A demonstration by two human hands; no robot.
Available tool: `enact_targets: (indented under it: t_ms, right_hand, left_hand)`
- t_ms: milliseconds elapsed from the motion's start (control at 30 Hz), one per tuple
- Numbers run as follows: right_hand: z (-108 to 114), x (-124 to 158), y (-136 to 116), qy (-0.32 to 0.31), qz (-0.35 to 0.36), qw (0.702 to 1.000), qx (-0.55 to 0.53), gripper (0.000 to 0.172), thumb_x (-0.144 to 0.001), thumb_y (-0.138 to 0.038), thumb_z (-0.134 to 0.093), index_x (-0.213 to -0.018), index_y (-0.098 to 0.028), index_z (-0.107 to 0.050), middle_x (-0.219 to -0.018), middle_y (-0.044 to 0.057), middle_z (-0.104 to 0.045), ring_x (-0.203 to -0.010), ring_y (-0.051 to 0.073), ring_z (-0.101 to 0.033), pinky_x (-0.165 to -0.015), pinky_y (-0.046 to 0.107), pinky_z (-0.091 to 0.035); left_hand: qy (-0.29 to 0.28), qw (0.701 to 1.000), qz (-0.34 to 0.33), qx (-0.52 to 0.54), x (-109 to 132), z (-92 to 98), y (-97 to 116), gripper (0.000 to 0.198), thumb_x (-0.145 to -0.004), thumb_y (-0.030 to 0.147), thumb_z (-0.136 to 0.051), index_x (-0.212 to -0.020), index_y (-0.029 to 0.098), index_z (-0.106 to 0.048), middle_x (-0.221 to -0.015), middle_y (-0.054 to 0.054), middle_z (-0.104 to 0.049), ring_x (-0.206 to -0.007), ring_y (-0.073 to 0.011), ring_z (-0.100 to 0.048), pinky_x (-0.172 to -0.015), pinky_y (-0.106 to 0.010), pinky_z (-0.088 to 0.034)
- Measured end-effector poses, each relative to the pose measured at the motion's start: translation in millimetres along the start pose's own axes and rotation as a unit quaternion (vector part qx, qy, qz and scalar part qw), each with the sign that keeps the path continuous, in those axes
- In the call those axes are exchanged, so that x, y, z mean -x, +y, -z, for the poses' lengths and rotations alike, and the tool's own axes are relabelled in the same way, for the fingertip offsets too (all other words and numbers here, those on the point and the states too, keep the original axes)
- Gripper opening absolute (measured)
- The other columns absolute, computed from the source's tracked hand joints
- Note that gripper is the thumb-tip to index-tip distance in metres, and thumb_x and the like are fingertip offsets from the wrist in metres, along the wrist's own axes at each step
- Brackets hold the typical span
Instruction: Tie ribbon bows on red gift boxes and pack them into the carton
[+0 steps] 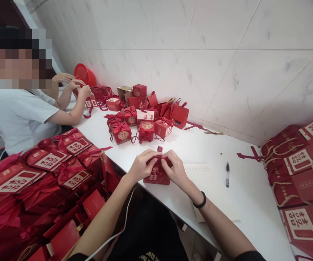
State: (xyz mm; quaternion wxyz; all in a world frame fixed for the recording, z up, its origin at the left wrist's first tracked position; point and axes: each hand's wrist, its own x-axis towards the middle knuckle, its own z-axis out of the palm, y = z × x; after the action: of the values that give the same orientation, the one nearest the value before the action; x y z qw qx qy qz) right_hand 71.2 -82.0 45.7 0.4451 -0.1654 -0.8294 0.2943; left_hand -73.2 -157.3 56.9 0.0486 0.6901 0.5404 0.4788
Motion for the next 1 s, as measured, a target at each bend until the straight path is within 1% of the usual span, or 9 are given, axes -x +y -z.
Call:
enact_targets:
  t_ms: [167, 300, 400, 500, 633, 767, 867, 933, 1000]
  right_hand:
    - [0, -1, 2, -0.011, 0.008, 1.000, -0.015, 0.011, -0.085, -0.016, -0.043, -0.081, -0.020, -0.051, -0.076, 0.002, -0.050, -0.072, 0.017, -0.051, -0.064, 0.029, -0.043]
    - [0, -1, 3, -0.011, 0.020, 0.999, -0.027, 0.010, -0.085, -0.016, -0.043, -0.080, -0.020, -0.050, -0.075, 0.002, -0.049, -0.071, 0.016, -0.050, -0.063, 0.028, -0.042]
    - [0, -1, 4, -0.012, 0.020, 0.999, -0.027, 0.009, -0.085, -0.016, -0.043, -0.079, -0.020, -0.049, -0.074, 0.002, -0.048, -0.069, 0.016, -0.050, -0.061, 0.028, -0.042]
    - [1, 0, 4, -0.008, 0.030, 0.999, -0.017, 0.006, -0.084, -0.018, -0.045, -0.079, -0.020, -0.047, -0.075, 0.002, -0.048, -0.069, 0.017, -0.050, -0.062, 0.028, -0.042]
    - [2, 1, 5, -0.011, 0.028, 0.999, -0.011, 0.008, -0.086, -0.018, -0.044, -0.079, -0.020, -0.046, -0.075, 0.002, -0.048, -0.069, 0.017, -0.050, -0.061, 0.028, -0.042]
    - [5, -1, 6, -0.038, 0.037, 0.999, 0.003, 0.008, -0.087, -0.018, -0.043, -0.080, -0.021, -0.046, -0.077, 0.003, -0.049, -0.070, 0.017, -0.050, -0.063, 0.029, -0.043]
    - [8, -3, 6, -0.055, 0.033, 0.998, -0.002, 0.009, -0.089, -0.019, -0.042, -0.081, -0.021, -0.046, -0.077, 0.003, -0.050, -0.070, 0.017, -0.050, -0.063, 0.028, -0.043]
    - [10, -4, 6, -0.060, 0.026, 0.998, -0.006, 0.010, -0.089, -0.021, -0.042, -0.080, -0.020, -0.047, -0.076, 0.002, -0.050, -0.069, 0.017, -0.051, -0.063, 0.028, -0.043]
    - [10, -4, 6, -0.059, 0.019, 0.998, -0.008, 0.011, -0.089, -0.022, -0.043, -0.080, -0.020, -0.049, -0.076, 0.003, -0.051, -0.070, 0.017, -0.051, -0.063, 0.028, -0.044]
  left_hand:
    - [0.007, 1.000, 0.010, 0.005, -2, -0.3, 3, 0.025, -0.084, 0.011, -0.045, -0.101, 0.019, -0.062, -0.090, -0.005, -0.064, -0.083, -0.0145, -0.061, -0.075, -0.026, -0.050]
    - [0.014, 1.000, 0.026, -0.007, -1, -2.8, 4, 0.025, -0.082, 0.011, -0.045, -0.100, 0.019, -0.060, -0.091, -0.005, -0.065, -0.084, -0.0147, -0.061, -0.076, -0.027, -0.050]
    - [0.036, 0.998, 0.061, -0.003, 0, -5.0, 5, 0.030, -0.079, 0.011, -0.047, -0.106, 0.019, -0.054, -0.090, -0.004, -0.065, -0.083, -0.0148, -0.062, -0.077, -0.027, -0.050]
    - [0.049, 0.996, 0.081, 0.006, 1, -6.2, 7, 0.036, -0.077, 0.012, -0.049, -0.113, 0.020, -0.045, -0.081, -0.001, -0.063, -0.079, -0.0146, -0.063, -0.076, -0.028, -0.050]
    - [0.042, 0.995, 0.088, 0.024, 1, -6.5, 7, 0.031, -0.078, 0.013, -0.048, -0.107, 0.021, -0.041, -0.081, -0.001, -0.062, -0.082, -0.0149, -0.063, -0.078, -0.029, -0.049]
    - [0.025, 0.994, 0.101, 0.040, 0, -6.3, 5, 0.027, -0.076, 0.013, -0.049, -0.101, 0.021, -0.041, -0.085, -0.003, -0.063, -0.084, -0.0162, -0.063, -0.079, -0.032, -0.049]
    - [0.010, 0.992, 0.110, 0.066, -1, -4.0, 4, 0.026, -0.076, 0.014, -0.050, -0.100, 0.021, -0.042, -0.085, -0.003, -0.063, -0.083, -0.0159, -0.063, -0.079, -0.032, -0.049]
    - [0.006, 0.990, 0.106, 0.088, 1, -1.0, 4, 0.031, -0.077, 0.014, -0.050, -0.106, 0.021, -0.042, -0.084, -0.003, -0.063, -0.084, -0.0156, -0.062, -0.082, -0.032, -0.048]
    - [0.009, 0.989, 0.086, 0.122, 5, 2.6, 2, 0.046, -0.075, 0.015, -0.052, -0.119, 0.021, -0.037, -0.096, -0.005, -0.063, -0.095, -0.0172, -0.060, -0.089, -0.035, -0.046]
